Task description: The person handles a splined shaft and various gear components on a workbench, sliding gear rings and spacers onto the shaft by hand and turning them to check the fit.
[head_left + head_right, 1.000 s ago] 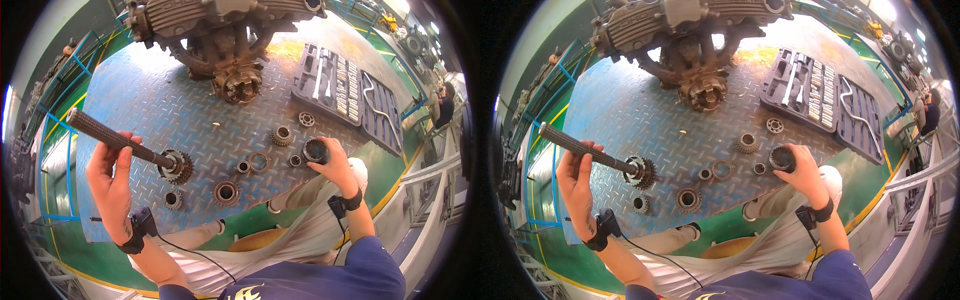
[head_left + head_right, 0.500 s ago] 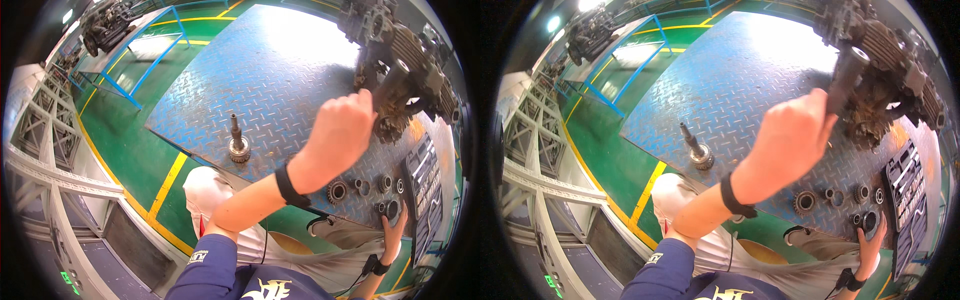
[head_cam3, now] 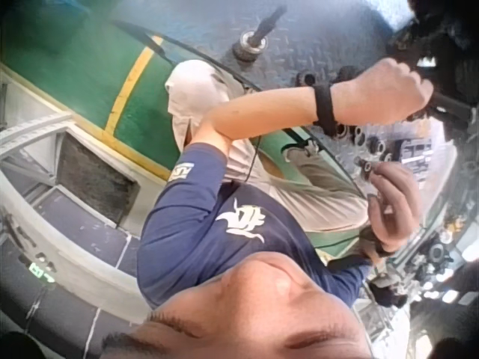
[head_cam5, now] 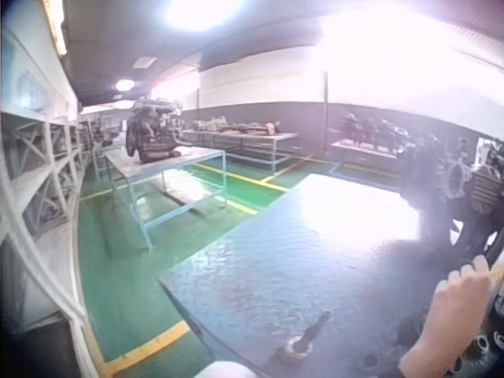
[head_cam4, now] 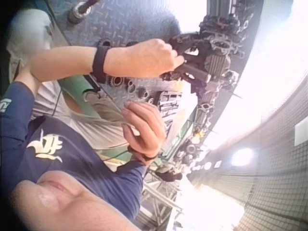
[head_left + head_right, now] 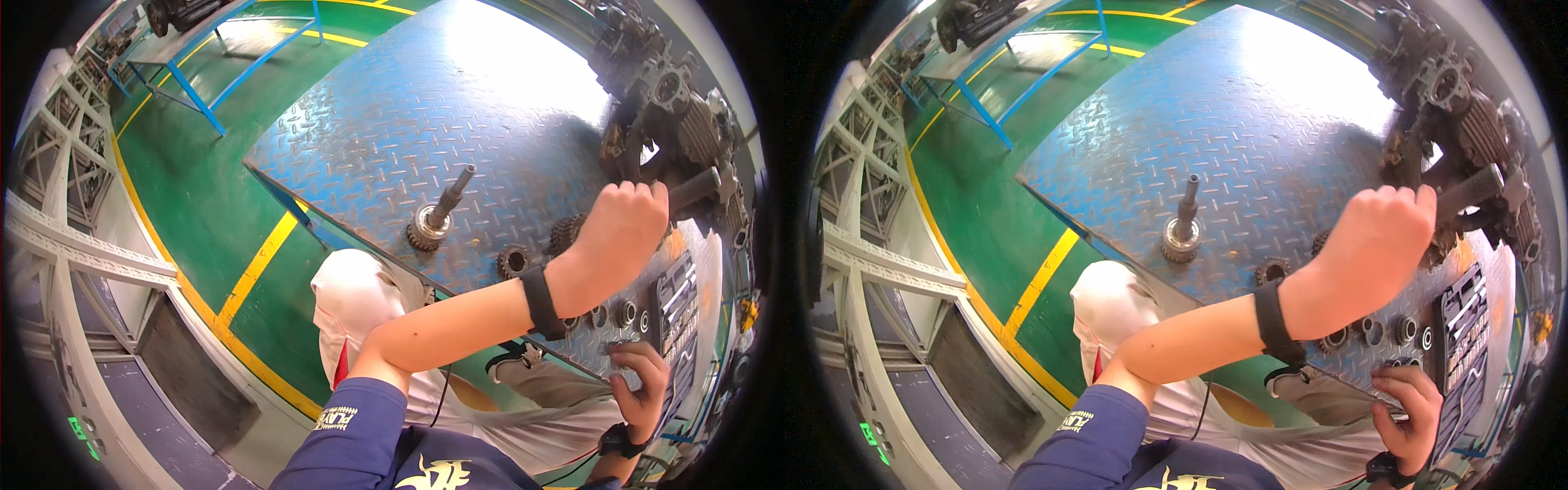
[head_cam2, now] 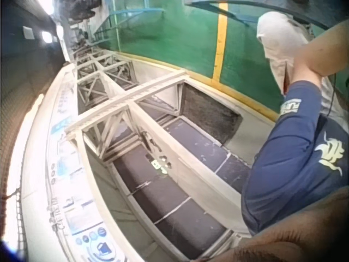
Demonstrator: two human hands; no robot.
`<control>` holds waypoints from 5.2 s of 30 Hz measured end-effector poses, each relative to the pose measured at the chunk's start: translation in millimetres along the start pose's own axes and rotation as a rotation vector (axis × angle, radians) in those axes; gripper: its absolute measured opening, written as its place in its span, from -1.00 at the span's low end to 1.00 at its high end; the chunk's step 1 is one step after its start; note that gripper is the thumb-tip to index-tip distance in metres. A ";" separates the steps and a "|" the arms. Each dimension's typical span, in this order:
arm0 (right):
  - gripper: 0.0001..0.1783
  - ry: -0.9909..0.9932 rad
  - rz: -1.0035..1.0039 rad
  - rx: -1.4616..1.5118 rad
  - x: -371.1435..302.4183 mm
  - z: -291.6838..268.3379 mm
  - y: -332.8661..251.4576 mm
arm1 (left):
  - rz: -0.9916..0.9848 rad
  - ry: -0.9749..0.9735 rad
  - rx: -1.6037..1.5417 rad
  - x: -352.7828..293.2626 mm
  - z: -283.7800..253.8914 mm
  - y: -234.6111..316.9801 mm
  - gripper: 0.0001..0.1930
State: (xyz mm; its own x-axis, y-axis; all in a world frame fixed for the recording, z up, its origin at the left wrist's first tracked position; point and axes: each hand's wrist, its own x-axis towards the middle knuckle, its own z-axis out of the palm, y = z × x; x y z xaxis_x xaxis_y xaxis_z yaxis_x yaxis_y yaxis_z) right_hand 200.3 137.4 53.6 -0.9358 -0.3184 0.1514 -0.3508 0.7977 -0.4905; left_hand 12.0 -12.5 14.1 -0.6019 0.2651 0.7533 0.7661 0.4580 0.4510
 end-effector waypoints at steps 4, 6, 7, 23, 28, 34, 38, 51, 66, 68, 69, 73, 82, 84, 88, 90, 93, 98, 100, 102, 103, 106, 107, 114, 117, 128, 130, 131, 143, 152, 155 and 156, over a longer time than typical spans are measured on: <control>-0.69 -0.107 -0.379 -0.065 63.2 -28.9 -61.1 | 0.010 0.002 0.026 -5.1 -0.2 -0.7 -0.77; -0.68 -0.158 -0.429 -0.219 88.1 -42.7 -99.5 | 0.034 0.034 -0.027 -2.8 2.2 9.6 -0.79; -0.66 -0.178 -0.457 -0.304 100.4 -46.6 -117.2 | 0.035 0.047 -0.056 -0.2 9.9 16.4 -0.81; -0.64 -0.417 -0.267 -0.388 260.4 87.2 -155.4 | -0.393 -0.350 -2.609 -52.1 4.8 15.2 -0.69; -0.84 -0.377 -0.324 -0.507 270.0 98.5 -149.7 | -0.328 -0.236 -2.645 -48.9 -3.0 16.4 -0.73; -0.88 -0.378 -0.354 -0.525 272.1 94.7 -159.0 | -0.305 -0.141 -2.637 -39.6 -13.6 28.7 -0.78; -0.87 -0.372 -0.318 -0.525 274.9 97.0 -155.7 | -0.311 -0.078 -2.625 -42.1 -17.6 24.0 -0.82; -0.87 -0.286 -0.341 -0.548 272.6 88.8 -147.2 | -0.434 -0.022 -2.693 -43.0 -30.8 20.8 -0.92; -0.87 -0.344 -0.284 -0.414 271.7 97.0 -156.2 | -0.203 -0.108 -2.668 -49.6 -12.0 14.0 -0.70; -0.88 -0.360 -0.327 -0.426 271.8 96.9 -155.8 | -0.145 -0.120 -2.657 -51.4 -11.7 14.5 -0.67; -0.88 -0.365 -0.352 -0.416 271.8 95.7 -156.7 | -0.175 -0.142 -2.672 -51.1 -11.3 17.5 -0.67; -0.87 -0.390 -0.292 -0.350 270.3 93.4 -146.0 | -0.345 -0.171 -2.622 -61.8 -12.6 12.5 -0.71; -0.54 -0.211 -0.464 -0.505 228.5 4.8 -146.0 | -0.198 -0.128 -1.332 -39.7 -22.2 -6.1 -0.80; -0.58 -0.136 -0.534 -0.472 203.1 -29.0 -144.3 | 0.029 -0.028 -0.583 -26.7 -22.7 -26.0 -0.84; -0.67 0.235 -0.404 -0.323 87.8 -94.0 -98.0 | -0.021 -0.028 -0.297 17.7 -10.7 -6.2 -0.86; -0.72 0.353 -0.153 -0.165 46.3 -87.1 -44.7 | -0.083 -0.031 -0.314 14.9 -13.9 -18.1 -0.85; -0.75 0.273 0.244 -0.204 9.3 -72.2 39.5 | -0.154 -0.112 -0.341 13.1 -25.7 -23.4 -0.79; -0.50 0.106 0.541 -0.239 -38.6 -40.1 154.2 | -0.229 -0.120 -0.321 15.5 -24.7 -25.0 -0.81; -0.41 0.092 0.486 -0.287 -46.0 -29.3 176.8 | -0.272 -0.114 -0.325 14.7 -24.3 -29.3 -0.82; -0.30 0.024 0.476 -0.231 -48.2 -20.5 190.9 | -0.332 -0.095 -0.372 12.7 -20.8 -30.3 -0.82; -0.27 0.000 0.480 -0.234 -43.3 -16.0 189.8 | -0.362 -0.081 -0.373 13.1 -27.4 -32.0 -0.81; -0.17 -0.100 0.525 -0.162 -38.4 -8.1 200.6 | -0.406 -0.045 -0.434 7.4 -33.1 -38.0 -0.76; -0.15 -0.119 0.534 -0.173 -34.0 -5.9 199.9 | -0.416 -0.044 -0.378 7.9 -35.6 -33.9 -0.75; -0.23 -0.056 0.470 -0.219 -30.0 5.0 219.9 | -0.326 -0.054 -0.383 9.8 -28.5 -39.7 -0.73; -0.32 -0.015 0.427 -0.230 -31.6 6.6 227.8 | -0.296 -0.064 -0.359 10.9 -23.7 -31.7 -0.72; -0.25 0.171 0.432 0.017 -34.6 -8.2 223.7 | -0.374 -0.029 -0.372 9.8 -21.3 -26.7 -0.74; -0.11 0.271 0.466 0.189 -53.0 -22.7 222.1 | -0.338 -0.103 -0.511 16.0 -12.1 -35.7 -0.77; -0.04 0.346 0.450 0.299 -60.9 -22.3 225.5 | -0.353 -0.117 -0.538 18.9 -8.3 -35.8 -0.81; -0.10 0.741 0.151 0.788 -17.1 -26.4 165.7 | -0.234 -0.147 -0.565 23.8 -13.1 -40.5 -0.77; -0.19 0.812 -0.182 0.614 92.4 -47.1 76.9 | -0.181 -0.208 -0.531 21.5 -16.8 -46.9 -0.78; -0.15 0.854 -0.378 0.594 129.0 -54.8 55.6 | -0.150 -0.173 -0.600 20.0 -8.3 -42.5 -0.75; -0.15 0.851 -0.384 0.599 139.0 -51.4 52.2 | -0.146 -0.164 -0.618 18.5 -8.9 -43.2 -0.74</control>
State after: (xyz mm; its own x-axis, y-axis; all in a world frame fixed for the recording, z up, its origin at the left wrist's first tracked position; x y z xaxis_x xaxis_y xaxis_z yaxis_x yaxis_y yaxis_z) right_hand 50.1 161.1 93.1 -0.5677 0.1472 0.8099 -0.7641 0.2720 -0.5850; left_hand -30.2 -35.0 12.8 -0.6987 0.3855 0.6027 0.6327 -0.0604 0.7720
